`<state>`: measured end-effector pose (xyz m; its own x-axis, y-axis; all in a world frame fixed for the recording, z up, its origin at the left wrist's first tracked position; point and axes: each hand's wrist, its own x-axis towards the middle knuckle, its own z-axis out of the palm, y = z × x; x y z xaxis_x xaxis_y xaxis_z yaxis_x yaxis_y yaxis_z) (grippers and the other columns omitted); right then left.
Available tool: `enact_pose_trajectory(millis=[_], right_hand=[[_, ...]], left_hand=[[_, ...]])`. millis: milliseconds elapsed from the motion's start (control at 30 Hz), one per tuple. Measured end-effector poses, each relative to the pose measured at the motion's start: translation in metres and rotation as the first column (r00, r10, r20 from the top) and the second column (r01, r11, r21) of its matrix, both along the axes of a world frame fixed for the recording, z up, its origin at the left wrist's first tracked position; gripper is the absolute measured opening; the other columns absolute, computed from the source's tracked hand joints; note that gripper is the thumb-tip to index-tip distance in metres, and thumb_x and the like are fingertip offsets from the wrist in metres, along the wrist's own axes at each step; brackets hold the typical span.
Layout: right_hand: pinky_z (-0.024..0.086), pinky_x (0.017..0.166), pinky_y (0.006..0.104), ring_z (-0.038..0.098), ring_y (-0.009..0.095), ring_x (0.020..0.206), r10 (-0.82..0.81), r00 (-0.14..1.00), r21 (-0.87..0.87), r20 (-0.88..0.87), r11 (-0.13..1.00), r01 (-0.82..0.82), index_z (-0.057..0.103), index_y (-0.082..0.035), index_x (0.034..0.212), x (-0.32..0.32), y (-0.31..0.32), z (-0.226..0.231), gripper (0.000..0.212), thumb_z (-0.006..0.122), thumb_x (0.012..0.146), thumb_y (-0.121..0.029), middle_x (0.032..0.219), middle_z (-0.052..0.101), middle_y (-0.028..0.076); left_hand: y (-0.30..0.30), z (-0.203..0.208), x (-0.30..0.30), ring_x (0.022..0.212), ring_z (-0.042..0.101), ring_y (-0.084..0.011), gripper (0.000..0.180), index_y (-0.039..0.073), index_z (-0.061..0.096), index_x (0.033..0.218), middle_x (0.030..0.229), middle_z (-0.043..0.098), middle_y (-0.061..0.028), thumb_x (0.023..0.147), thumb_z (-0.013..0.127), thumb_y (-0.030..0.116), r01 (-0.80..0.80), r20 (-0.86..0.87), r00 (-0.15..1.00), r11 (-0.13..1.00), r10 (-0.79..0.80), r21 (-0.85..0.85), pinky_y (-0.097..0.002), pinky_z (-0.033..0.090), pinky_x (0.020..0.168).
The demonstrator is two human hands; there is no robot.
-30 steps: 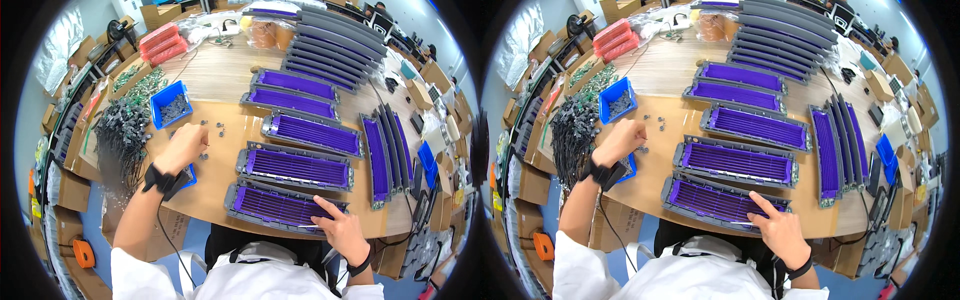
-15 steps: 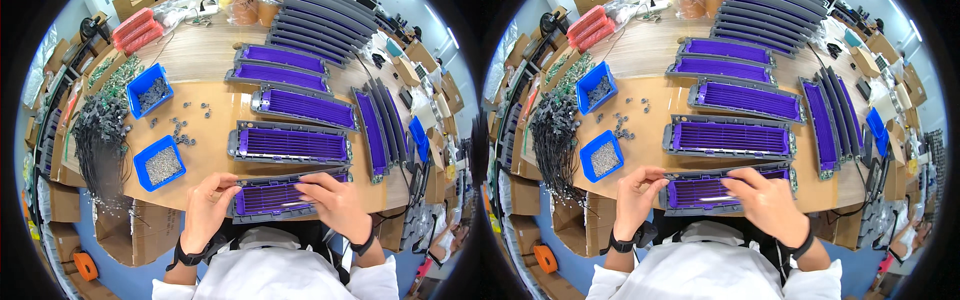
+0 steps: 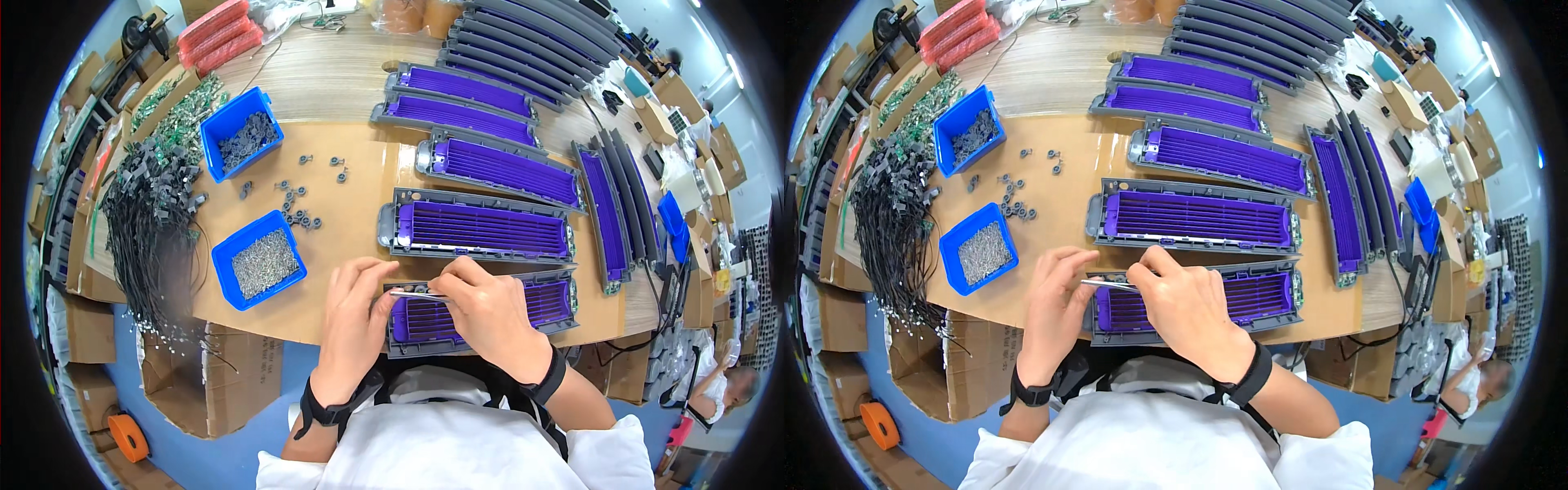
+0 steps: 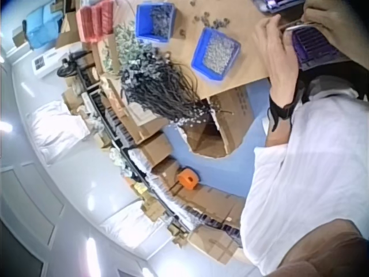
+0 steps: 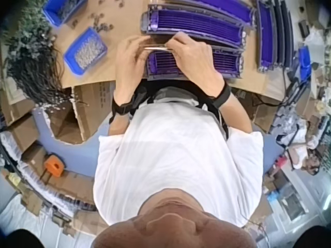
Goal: The person unpacks purple electronic components from a cardboard box and places them on a workbench. They then use a screwdriver to fasten screws into the components, working through a stack of units one by one. The person also handles small metal fasteners from blue bins and stacks the finished units.
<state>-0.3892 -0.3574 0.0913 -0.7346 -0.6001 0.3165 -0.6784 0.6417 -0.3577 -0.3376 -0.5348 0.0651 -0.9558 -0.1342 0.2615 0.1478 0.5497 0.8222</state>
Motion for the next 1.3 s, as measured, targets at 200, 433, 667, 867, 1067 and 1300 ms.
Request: enact_pose_trajectory(millis=[200,433,667,867,1067,1300], right_hand=[[0.047,0.044,0.0326,0.062,0.019,0.053,-0.041,0.992,0.113,-0.121,0.992,0.055,0.059,-0.007,0.080,0.008,-0.016,-0.005,0.007,0.064,0.076,-0.006,0.083,0.053,0.005],[0.046,0.043,0.0323,0.062,0.018,0.056,-0.095,0.986,0.157,-0.136,0.981,0.116,0.060,-0.008,0.082,0.012,-0.026,-0.007,0.007,0.064,0.077,-0.005,0.083,0.052,0.005],[0.046,0.045,0.0338,0.062,0.021,0.057,-0.065,0.994,0.039,-0.090,0.997,0.069,0.064,-0.012,0.087,0.007,-0.020,-0.010,0.016,0.063,0.075,-0.002,0.084,0.056,0.002],[0.046,0.046,0.0349,0.062,0.022,0.057,-0.052,0.998,0.000,-0.042,0.999,0.052,0.064,-0.012,0.087,0.007,-0.015,-0.010,0.018,0.063,0.074,0.000,0.085,0.058,0.001],[0.045,0.045,0.0353,0.062,0.022,0.057,-0.072,0.996,0.039,-0.056,0.996,0.075,0.063,-0.011,0.088,0.007,-0.020,-0.014,0.018,0.064,0.073,0.000,0.083,0.056,0.002],[0.048,0.047,0.0325,0.063,0.020,0.059,-0.056,0.997,-0.012,-0.061,0.998,0.055,0.067,-0.011,0.090,0.010,-0.019,-0.015,0.018,0.064,0.074,-0.001,0.085,0.058,0.001]], left_hand=[[-0.002,-0.016,-0.005,0.091,0.054,-0.0305,0.033,0.005,0.065,0.110,0.097,0.063,-0.0116,0.078,0.068,-0.003,0.077,0.076,0.994,0.995,-0.072,-0.064,-0.0380,0.046,0.078],[-0.004,-0.022,-0.009,0.086,0.053,-0.0325,0.026,0.004,0.065,0.101,0.089,0.060,-0.0124,0.076,0.068,-0.002,0.095,0.024,0.995,0.992,-0.093,-0.082,-0.0396,0.044,0.075],[-0.002,-0.023,-0.009,0.080,0.050,-0.0338,0.020,0.001,0.061,0.097,0.085,0.056,-0.0128,0.078,0.065,-0.002,0.100,-0.072,0.991,0.988,-0.109,-0.120,-0.0417,0.042,0.070],[0.001,-0.025,-0.008,0.081,0.050,-0.0336,0.018,0.001,0.060,0.097,0.086,0.055,-0.0128,0.079,0.064,-0.002,0.089,-0.072,0.992,0.984,-0.101,-0.152,-0.0418,0.042,0.070],[-0.002,-0.029,-0.007,0.085,0.051,-0.0325,0.020,0.001,0.060,0.100,0.089,0.055,-0.0125,0.080,0.063,-0.001,0.136,-0.075,0.987,0.984,-0.145,-0.117,-0.0410,0.044,0.074],[-0.002,-0.028,-0.007,0.087,0.051,-0.0327,0.019,0.000,0.059,0.100,0.091,0.055,-0.0132,0.081,0.064,0.000,0.155,-0.059,0.985,0.977,-0.165,-0.145,-0.0411,0.044,0.075]])
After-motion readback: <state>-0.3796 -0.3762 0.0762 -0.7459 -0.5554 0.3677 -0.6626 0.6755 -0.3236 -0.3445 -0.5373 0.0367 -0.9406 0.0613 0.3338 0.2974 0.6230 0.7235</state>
